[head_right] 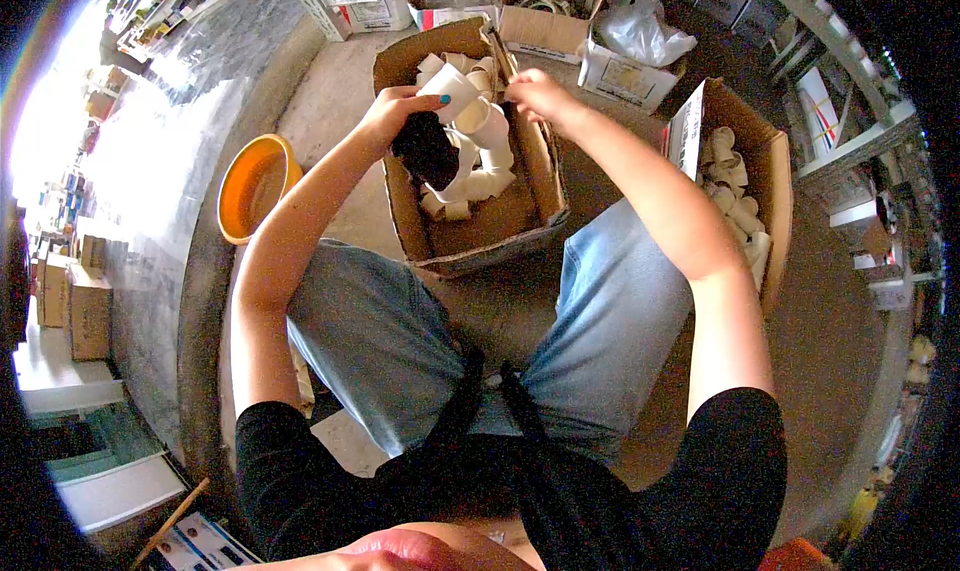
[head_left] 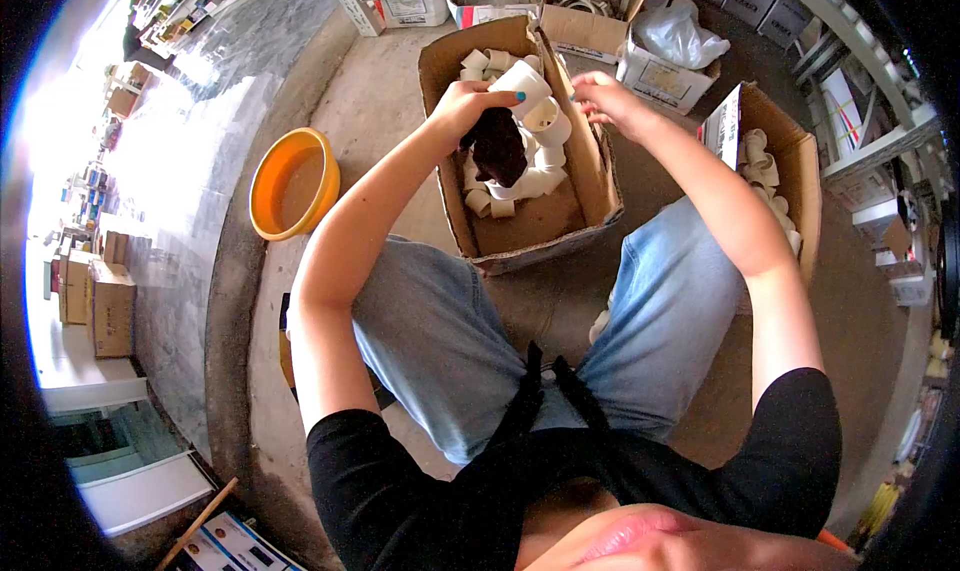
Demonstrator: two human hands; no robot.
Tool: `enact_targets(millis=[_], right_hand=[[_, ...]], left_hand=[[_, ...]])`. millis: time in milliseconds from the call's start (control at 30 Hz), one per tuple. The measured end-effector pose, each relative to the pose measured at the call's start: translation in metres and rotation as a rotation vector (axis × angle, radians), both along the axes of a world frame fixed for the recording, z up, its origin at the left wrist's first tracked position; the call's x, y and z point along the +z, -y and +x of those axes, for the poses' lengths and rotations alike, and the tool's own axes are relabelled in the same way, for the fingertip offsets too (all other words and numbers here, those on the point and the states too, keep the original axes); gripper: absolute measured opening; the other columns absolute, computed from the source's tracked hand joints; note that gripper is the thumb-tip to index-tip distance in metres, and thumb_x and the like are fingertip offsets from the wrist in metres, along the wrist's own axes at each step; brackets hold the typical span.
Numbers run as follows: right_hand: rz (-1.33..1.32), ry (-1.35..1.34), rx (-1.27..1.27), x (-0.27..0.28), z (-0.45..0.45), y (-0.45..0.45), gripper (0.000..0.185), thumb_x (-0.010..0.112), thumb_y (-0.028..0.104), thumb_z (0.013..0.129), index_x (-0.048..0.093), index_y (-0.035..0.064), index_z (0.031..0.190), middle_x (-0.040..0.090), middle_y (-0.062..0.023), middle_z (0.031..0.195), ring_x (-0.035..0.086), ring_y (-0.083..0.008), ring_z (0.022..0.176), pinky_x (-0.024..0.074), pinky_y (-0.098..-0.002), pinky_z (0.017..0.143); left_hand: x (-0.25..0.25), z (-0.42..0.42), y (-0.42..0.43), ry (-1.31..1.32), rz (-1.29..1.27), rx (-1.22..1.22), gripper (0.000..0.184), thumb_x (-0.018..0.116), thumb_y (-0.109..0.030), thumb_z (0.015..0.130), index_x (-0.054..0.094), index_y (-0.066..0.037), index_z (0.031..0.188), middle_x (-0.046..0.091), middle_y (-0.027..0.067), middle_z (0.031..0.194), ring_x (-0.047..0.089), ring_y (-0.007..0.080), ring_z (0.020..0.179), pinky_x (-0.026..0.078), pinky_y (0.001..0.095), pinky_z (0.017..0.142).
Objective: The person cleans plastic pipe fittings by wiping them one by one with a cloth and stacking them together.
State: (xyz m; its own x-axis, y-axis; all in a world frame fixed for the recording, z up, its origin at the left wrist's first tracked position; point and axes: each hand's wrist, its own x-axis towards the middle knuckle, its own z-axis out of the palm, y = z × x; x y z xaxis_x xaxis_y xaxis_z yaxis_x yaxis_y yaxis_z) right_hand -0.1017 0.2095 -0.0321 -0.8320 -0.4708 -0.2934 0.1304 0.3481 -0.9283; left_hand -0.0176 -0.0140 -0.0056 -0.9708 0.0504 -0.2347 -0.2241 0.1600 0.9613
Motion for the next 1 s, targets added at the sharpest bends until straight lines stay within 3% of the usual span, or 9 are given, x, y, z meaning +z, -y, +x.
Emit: enact_targets(millis=[33, 67, 200, 300, 700, 833, 900, 933, 1000], right_hand=[[-0.04, 0.193, -0.025, -0.005, -0.004, -0.006, 0.032, 0.053, 0.025, 0.079, 0.047, 0.0065, 0.103, 0.052, -0.0057, 0.095, 0.053, -0.0167, 0.077, 0.0445, -0.0327, 0.072], [-0.083, 0.276, -0.069, -0.012, -0.005, -0.011, 0.023, 0.052, 0.027, 0.079, 0.053, 0.005, 0.086, 0.055, -0.0049, 0.076, 0.054, -0.0171, 0.063, 0.0463, -0.033, 0.067], [0.017, 0.69, -0.015, -0.012, 0.0, -0.009, 0.027, 0.046, 0.03, 0.085, 0.056, 0.005, 0.088, 0.059, -0.0058, 0.079, 0.056, -0.0185, 0.068, 0.0468, -0.0337, 0.068], [-0.029, 0.679, 0.128, -0.015, 0.0, -0.007, 0.028, 0.046, 0.03, 0.086, 0.056, 0.0036, 0.089, 0.06, -0.0071, 0.084, 0.057, -0.0191, 0.073, 0.0469, -0.0352, 0.07], [-0.486, 0.452, -0.18, -0.017, -0.011, 0.004, 0.013, 0.052, 0.017, 0.08, 0.055, 0.0061, 0.087, 0.055, -0.0045, 0.079, 0.052, -0.0169, 0.07, 0.0435, -0.0312, 0.069], [-0.407, 0.41, -0.143, -0.015, -0.019, 0.0, 0.015, 0.057, 0.014, 0.077, 0.055, 0.0067, 0.09, 0.056, -0.0024, 0.077, 0.053, -0.0127, 0.07, 0.0428, -0.0268, 0.068], [-0.34, 0.309, -0.12, -0.016, -0.011, 0.001, 0.013, 0.059, 0.014, 0.075, 0.057, 0.0071, 0.086, 0.055, -0.0014, 0.071, 0.051, -0.0111, 0.063, 0.0418, -0.0237, 0.062], [-0.369, 0.382, -0.223, -0.019, -0.007, 0.006, 0.008, 0.061, 0.014, 0.071, 0.058, 0.008, 0.075, 0.056, -0.002, 0.065, 0.05, -0.0115, 0.054, 0.0416, -0.0251, 0.052], [-0.37, 0.395, -0.264, -0.017, -0.004, 0.01, 0.008, 0.062, 0.014, 0.071, 0.058, 0.008, 0.075, 0.056, -0.0022, 0.065, 0.05, -0.0113, 0.053, 0.0413, -0.0242, 0.052]], left_hand=[[0.002, 0.001, 0.001, 0.014, 0.005, 0.007, 0.034, 0.066, -0.024, 0.07, 0.06, 0.004, 0.089, 0.059, 0.0059, 0.072, 0.056, 0.0132, 0.059, 0.044, 0.025, 0.054], [-0.002, -0.001, 0.002, 0.013, 0.007, 0.009, 0.034, 0.066, -0.025, 0.071, 0.06, 0.004, 0.089, 0.059, 0.0063, 0.072, 0.056, 0.0134, 0.059, 0.044, 0.0249, 0.055], [0.0, 0.0, -0.001, 0.0, 0.054, 0.044, 0.035, 0.069, -0.026, 0.066, 0.061, 0.005, 0.081, 0.057, 0.0058, 0.069, 0.054, 0.012, 0.058, 0.042, 0.0239, 0.055], [-0.003, -0.002, 0.0, 0.016, 0.073, 0.05, 0.035, 0.069, -0.026, 0.067, 0.061, 0.004, 0.081, 0.057, 0.0055, 0.068, 0.054, 0.012, 0.057, 0.042, 0.0238, 0.054], [-0.016, -0.008, 0.009, 0.041, 0.016, 0.02, 0.034, 0.064, -0.028, 0.074, 0.06, 0.002, 0.089, 0.059, 0.0053, 0.072, 0.056, 0.0132, 0.059, 0.043, 0.0241, 0.055], [-0.021, -0.013, 0.014, 0.179, 0.081, 0.053, 0.034, 0.062, -0.026, 0.078, 0.058, 0.005, 0.092, 0.061, 0.0086, 0.077, 0.059, 0.0159, 0.062, 0.048, 0.0265, 0.056], [-0.018, -0.012, 0.02, 0.265, 0.151, 0.114, 0.032, 0.061, -0.022, 0.078, 0.058, 0.007, 0.092, 0.061, 0.0101, 0.079, 0.06, 0.0175, 0.064, 0.049, 0.0279, 0.056], [-0.021, -0.015, 0.026, 0.267, 0.199, 0.117, 0.03, 0.06, -0.018, 0.079, 0.057, 0.008, 0.092, 0.061, 0.0113, 0.08, 0.06, 0.0194, 0.065, 0.051, 0.0293, 0.055], [-0.022, -0.016, 0.033, 0.118, 0.218, 0.282, 0.028, 0.06, -0.017, 0.079, 0.057, 0.008, 0.091, 0.061, 0.0111, 0.079, 0.06, 0.0189, 0.065, 0.05, 0.0287, 0.055]])
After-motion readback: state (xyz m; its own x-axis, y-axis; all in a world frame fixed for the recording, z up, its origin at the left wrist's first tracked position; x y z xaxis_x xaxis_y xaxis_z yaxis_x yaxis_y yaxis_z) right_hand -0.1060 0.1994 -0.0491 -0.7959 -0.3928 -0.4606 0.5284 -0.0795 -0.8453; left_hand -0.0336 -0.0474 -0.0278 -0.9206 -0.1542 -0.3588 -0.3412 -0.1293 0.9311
